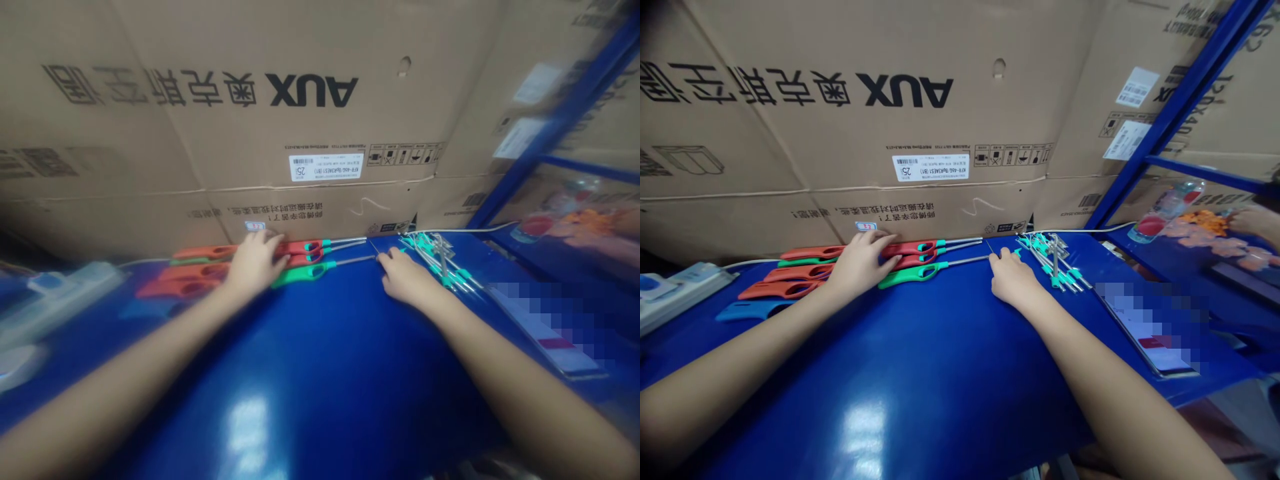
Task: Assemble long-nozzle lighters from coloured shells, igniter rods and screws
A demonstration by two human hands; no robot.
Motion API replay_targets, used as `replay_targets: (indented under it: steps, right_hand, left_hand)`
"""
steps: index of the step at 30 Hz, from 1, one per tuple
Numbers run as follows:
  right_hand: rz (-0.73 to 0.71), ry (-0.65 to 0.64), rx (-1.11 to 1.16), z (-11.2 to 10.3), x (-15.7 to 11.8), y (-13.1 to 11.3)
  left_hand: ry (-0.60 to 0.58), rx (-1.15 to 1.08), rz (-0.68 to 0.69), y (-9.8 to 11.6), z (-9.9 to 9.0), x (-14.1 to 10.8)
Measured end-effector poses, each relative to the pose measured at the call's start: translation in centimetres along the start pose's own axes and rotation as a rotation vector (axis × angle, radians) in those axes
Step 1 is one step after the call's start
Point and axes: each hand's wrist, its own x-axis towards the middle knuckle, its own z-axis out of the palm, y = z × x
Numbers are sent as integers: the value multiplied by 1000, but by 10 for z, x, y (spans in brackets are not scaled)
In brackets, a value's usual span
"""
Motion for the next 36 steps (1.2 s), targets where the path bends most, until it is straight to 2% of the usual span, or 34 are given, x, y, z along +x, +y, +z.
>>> replay_targets:
  steps: [2, 5, 7, 14, 19, 22, 25, 27, 30, 34, 36]
  right_hand:
    - [-1, 1, -7, 1, 1, 0]
    - [-1, 9, -15, 3, 1, 1]
    - [-5, 26, -22, 4, 1, 0]
    - [-34, 55, -24, 8, 2, -2]
    - [-50, 69, -21, 10, 1, -2]
    - [-85, 83, -26, 10, -1, -3]
    - [-153, 96, -27, 9, -5, -5]
    - [-219, 112, -28, 8, -8, -8]
    - [-320, 117, -44, 6, -15, -14]
    - [-373, -6, -28, 2, -24, -20]
    - [-393, -62, -14, 0, -27, -22]
  left_hand:
    - [1, -4, 61, 15, -3, -10]
    - [-71, -31, 225, 33, -3, -27]
    - [-116, -27, 257, 39, 1, -36]
    - [-291, 8, 292, 21, 13, -39]
    - [-207, -82, 291, 20, 6, -43]
    - [-154, -110, 286, 26, -6, -54]
    - [-161, -97, 267, 27, -24, -65]
    - [-181, -65, 229, 21, -35, -71]
    - [-187, -54, 151, -1, -48, -81]
    - [-366, -9, -58, -43, -60, -98]
    - [-362, 67, -145, -61, -66, -106]
